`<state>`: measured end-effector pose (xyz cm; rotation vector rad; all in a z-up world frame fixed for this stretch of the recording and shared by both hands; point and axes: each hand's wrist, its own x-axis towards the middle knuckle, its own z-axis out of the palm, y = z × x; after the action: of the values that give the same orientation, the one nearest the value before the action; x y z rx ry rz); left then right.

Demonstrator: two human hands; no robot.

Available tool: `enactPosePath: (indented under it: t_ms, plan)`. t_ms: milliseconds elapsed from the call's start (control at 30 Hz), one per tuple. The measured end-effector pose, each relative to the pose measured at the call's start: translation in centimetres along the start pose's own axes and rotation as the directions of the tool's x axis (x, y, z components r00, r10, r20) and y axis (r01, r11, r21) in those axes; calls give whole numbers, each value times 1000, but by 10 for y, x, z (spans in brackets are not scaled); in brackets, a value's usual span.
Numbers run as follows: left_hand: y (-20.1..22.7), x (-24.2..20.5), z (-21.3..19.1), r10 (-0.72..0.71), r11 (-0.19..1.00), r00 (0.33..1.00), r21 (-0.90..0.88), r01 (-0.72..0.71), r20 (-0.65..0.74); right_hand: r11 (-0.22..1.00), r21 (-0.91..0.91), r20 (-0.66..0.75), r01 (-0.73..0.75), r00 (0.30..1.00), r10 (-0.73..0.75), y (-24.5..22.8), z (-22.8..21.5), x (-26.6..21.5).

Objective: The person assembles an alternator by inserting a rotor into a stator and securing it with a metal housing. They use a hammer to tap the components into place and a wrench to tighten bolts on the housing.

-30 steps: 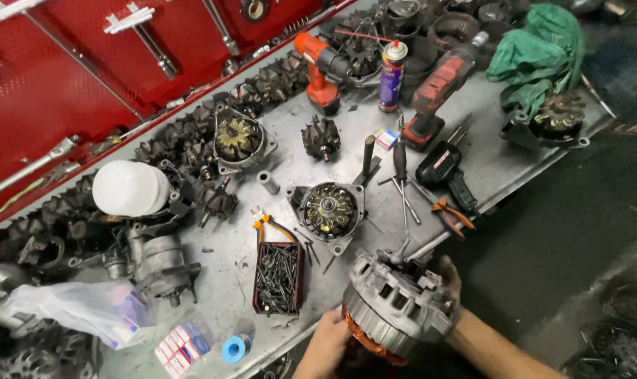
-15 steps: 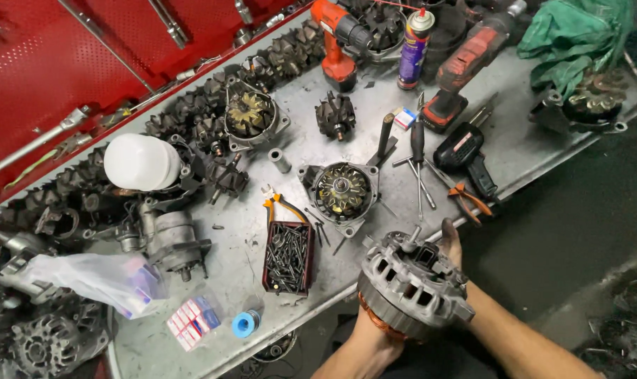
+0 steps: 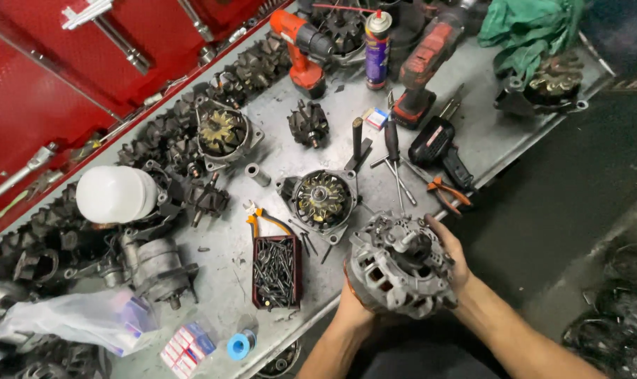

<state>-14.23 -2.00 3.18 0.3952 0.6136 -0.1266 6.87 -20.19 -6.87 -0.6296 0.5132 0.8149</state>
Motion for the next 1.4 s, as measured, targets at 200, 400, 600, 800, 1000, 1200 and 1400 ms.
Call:
enactPosePath:
  t_ms: [200, 400, 600, 800, 1000, 1200, 1400]
  plan:
    - [-4, 130, 8, -15, 989, 1000, -149, 17, 14, 958, 98, -3, 269, 963, -270, -8, -32, 9]
    - [-20, 188, 15, 491, 805, 786, 150, -574, 376, 835, 232, 391, 498, 739, -549, 5, -17, -4]
    - [31, 153, 69, 499, 112, 478, 494, -862, 723, 927, 119, 595, 355, 722, -353, -23, -32, -20]
    - [37, 127, 92, 372, 122, 502, 495, -860, 781, 709, -285, 452, 645, 743, -494, -22, 7, -48]
    - [40, 132, 84, 378, 147, 409, 382, -912, 830, 9, -700, 642, 714, 635, -429, -47, 7, -65]
    - [48, 125, 92, 279, -28, 305, 326, -945, 910, -269, -670, 720, 692, 519, -460, -32, 27, -81]
    - [51, 120, 97, 260, -33, 316, 335, -941, 912, -291, -614, 753, 734, 434, -494, -32, 18, -78]
